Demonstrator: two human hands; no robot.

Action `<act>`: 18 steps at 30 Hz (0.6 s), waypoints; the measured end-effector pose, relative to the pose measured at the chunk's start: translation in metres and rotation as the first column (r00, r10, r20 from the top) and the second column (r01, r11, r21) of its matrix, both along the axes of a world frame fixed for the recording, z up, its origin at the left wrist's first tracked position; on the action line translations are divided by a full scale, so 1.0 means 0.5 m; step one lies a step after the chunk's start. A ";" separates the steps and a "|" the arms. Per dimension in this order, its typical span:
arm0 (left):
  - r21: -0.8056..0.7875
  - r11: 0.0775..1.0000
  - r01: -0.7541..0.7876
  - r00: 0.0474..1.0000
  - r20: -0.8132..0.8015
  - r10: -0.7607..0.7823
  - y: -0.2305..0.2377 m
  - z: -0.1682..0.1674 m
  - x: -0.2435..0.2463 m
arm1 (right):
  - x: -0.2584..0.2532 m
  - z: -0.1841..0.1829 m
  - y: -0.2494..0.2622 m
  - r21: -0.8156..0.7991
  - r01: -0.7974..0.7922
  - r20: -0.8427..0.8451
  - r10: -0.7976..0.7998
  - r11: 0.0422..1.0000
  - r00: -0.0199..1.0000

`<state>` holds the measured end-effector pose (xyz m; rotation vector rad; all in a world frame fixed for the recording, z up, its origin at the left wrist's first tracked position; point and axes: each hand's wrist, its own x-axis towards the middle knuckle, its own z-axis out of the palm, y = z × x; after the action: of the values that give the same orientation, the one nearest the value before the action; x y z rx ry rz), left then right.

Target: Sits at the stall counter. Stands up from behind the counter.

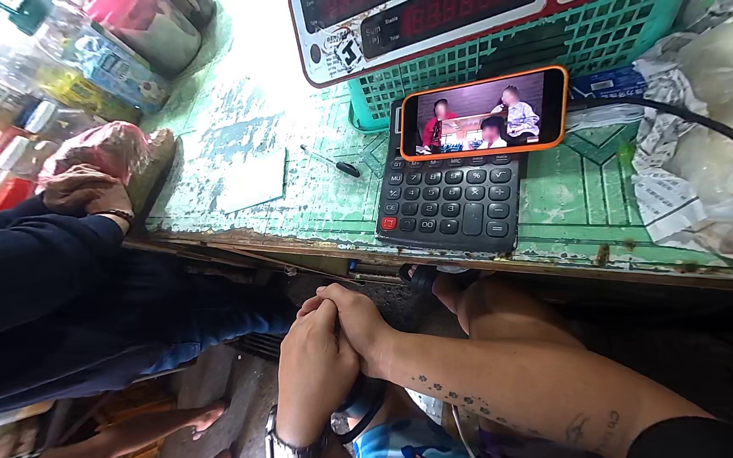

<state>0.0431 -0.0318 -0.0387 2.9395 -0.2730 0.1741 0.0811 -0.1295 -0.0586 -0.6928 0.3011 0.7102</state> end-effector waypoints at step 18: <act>-0.004 1.000 0.010 1.000 0.001 -0.010 -0.001 0.001 0.002 | 0.001 0.002 0.001 0.020 0.015 -0.046 -0.014 1.000 0.999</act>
<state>0.0442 -0.0323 -0.0381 2.9334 -0.2867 0.1738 0.0817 -0.1287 -0.0574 -0.6553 0.3404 0.7147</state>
